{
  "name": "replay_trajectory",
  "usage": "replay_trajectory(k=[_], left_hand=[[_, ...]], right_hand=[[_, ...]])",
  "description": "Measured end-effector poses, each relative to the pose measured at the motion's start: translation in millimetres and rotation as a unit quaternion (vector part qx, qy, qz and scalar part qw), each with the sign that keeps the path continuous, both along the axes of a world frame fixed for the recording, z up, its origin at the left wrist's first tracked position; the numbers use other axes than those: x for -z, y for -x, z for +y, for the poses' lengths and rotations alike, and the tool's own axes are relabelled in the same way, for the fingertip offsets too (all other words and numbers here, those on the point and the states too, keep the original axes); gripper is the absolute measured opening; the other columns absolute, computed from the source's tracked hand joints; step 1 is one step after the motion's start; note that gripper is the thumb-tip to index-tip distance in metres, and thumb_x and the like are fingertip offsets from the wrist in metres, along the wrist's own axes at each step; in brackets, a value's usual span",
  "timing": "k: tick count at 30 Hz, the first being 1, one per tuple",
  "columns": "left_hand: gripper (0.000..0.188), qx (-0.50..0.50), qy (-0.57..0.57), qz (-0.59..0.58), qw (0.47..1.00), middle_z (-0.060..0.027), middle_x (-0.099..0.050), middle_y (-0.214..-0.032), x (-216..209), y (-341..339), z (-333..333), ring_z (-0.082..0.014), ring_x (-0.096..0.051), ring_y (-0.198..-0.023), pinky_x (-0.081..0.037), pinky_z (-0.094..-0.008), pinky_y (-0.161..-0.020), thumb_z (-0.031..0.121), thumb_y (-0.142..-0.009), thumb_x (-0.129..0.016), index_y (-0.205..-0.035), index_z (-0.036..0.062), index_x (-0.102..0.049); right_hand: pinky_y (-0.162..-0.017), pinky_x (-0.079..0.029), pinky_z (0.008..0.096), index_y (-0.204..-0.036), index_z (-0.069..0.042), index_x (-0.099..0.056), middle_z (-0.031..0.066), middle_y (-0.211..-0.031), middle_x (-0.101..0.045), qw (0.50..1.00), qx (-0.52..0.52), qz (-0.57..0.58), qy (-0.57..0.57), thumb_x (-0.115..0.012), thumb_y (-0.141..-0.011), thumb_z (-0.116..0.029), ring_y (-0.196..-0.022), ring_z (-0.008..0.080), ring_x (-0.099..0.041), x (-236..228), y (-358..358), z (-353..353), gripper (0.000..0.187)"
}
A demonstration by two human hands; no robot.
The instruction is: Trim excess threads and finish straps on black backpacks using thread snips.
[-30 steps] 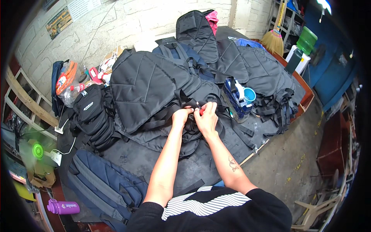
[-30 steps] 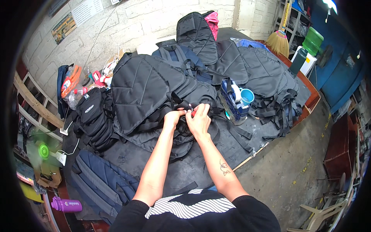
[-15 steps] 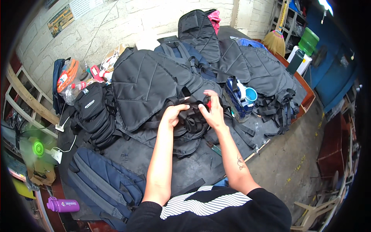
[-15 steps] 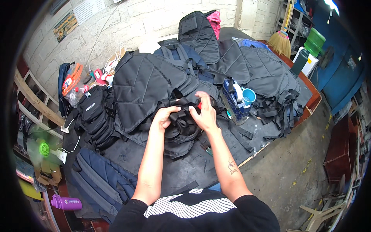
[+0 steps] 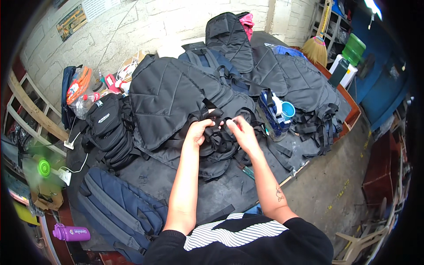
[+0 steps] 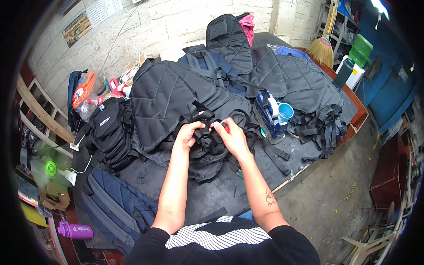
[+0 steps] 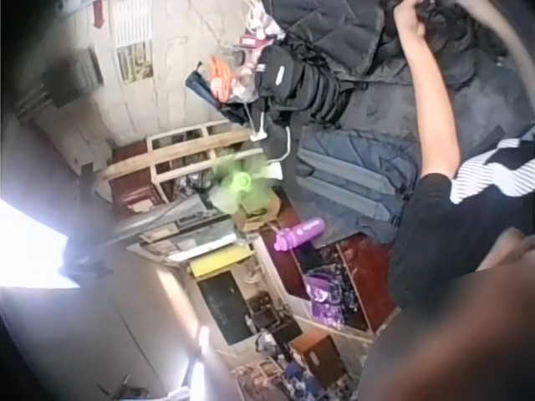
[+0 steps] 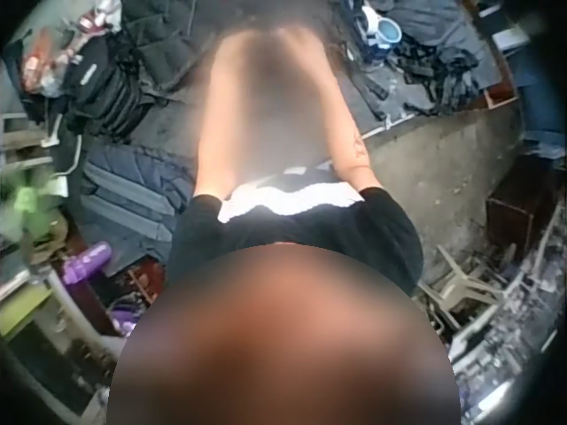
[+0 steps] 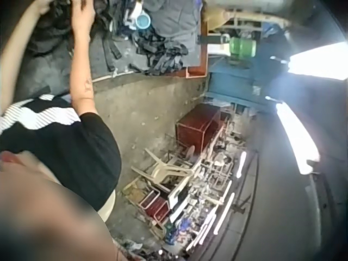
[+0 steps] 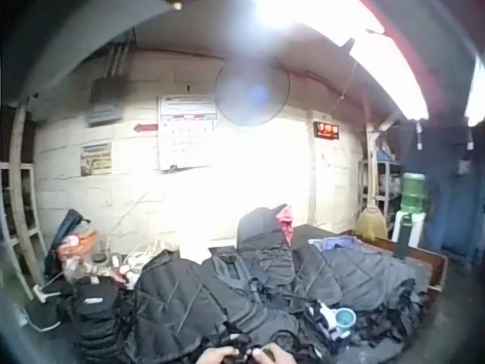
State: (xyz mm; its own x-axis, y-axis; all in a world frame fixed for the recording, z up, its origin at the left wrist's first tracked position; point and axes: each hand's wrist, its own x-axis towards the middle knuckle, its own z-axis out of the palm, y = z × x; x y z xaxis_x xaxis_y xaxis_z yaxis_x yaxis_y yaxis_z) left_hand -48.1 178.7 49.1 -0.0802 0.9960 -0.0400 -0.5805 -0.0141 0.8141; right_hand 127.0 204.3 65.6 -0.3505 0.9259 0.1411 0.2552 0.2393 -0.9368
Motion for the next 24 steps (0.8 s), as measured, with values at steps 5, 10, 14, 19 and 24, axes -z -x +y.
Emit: replay_trajectory(k=[5,10,14,19,24], left_hand=[[0.037,0.054,-0.007,0.078,0.996,-0.0131,-0.062,-0.088,-7,-11,-1,-0.0223,-0.063,-0.077,-0.051,-0.0303,-0.074,-0.006,-0.067,-0.049,-0.103,-0.0047,-0.056],[0.022,-0.058,0.111,-0.043,0.991,-0.0127,-0.064,-0.084,16,10,3,-0.0232,-0.064,-0.08,-0.052,-0.0296,-0.068,-0.005,-0.072,-0.051,-0.091,-0.0074,-0.061],[0.027,-0.035,0.117,0.063,0.991,-0.0051,-0.061,-0.071,7,-3,2,-0.0136,-0.056,-0.055,-0.046,-0.0236,-0.052,0.022,-0.073,-0.072,-0.083,-0.0018,-0.064],[0.032,-0.015,0.15,0.022,0.988,-0.0058,-0.062,-0.073,12,-4,9,-0.0133,-0.058,-0.062,-0.045,-0.0231,-0.059,0.023,-0.067,-0.077,-0.083,-0.0013,-0.064],[0.027,-0.084,0.143,0.09,0.982,-0.0097,-0.064,-0.081,16,-13,11,-0.0188,-0.06,-0.069,-0.046,-0.0276,-0.066,0.016,-0.066,-0.073,-0.085,-0.002,-0.064]], right_hand=[[-0.046,-0.043,0.0212,-0.074,0.001,-0.056,0.0017,-0.062,-0.056,0.947,0.034,0.304,0.101,-0.062,-0.08,-0.008,-0.05,0.0093,-0.052,23,31,14,0.012],[-0.033,-0.022,0.0206,-0.074,-0.01,-0.047,-0.0069,-0.054,-0.036,0.895,0.112,0.404,0.152,-0.06,-0.083,-0.013,-0.036,0.002,-0.028,29,28,34,0.015],[-0.033,-0.024,0.0215,-0.075,-0.009,-0.042,-0.0039,-0.055,-0.036,0.886,0.099,0.435,0.125,-0.058,-0.082,-0.006,-0.036,0.0049,-0.031,34,34,42,0.018],[-0.042,-0.035,0.0244,-0.075,-0.004,-0.044,0.0009,-0.059,-0.045,0.927,0.164,0.333,0.057,-0.061,-0.078,-0.004,-0.046,0.0083,-0.042,47,48,49,0.018],[-0.064,-0.043,0.0319,-0.084,0.0,-0.046,0.0075,-0.067,-0.051,0.955,0.222,0.195,-0.014,-0.061,-0.08,-0.015,-0.066,0.0174,-0.053,57,46,47,0.022]])
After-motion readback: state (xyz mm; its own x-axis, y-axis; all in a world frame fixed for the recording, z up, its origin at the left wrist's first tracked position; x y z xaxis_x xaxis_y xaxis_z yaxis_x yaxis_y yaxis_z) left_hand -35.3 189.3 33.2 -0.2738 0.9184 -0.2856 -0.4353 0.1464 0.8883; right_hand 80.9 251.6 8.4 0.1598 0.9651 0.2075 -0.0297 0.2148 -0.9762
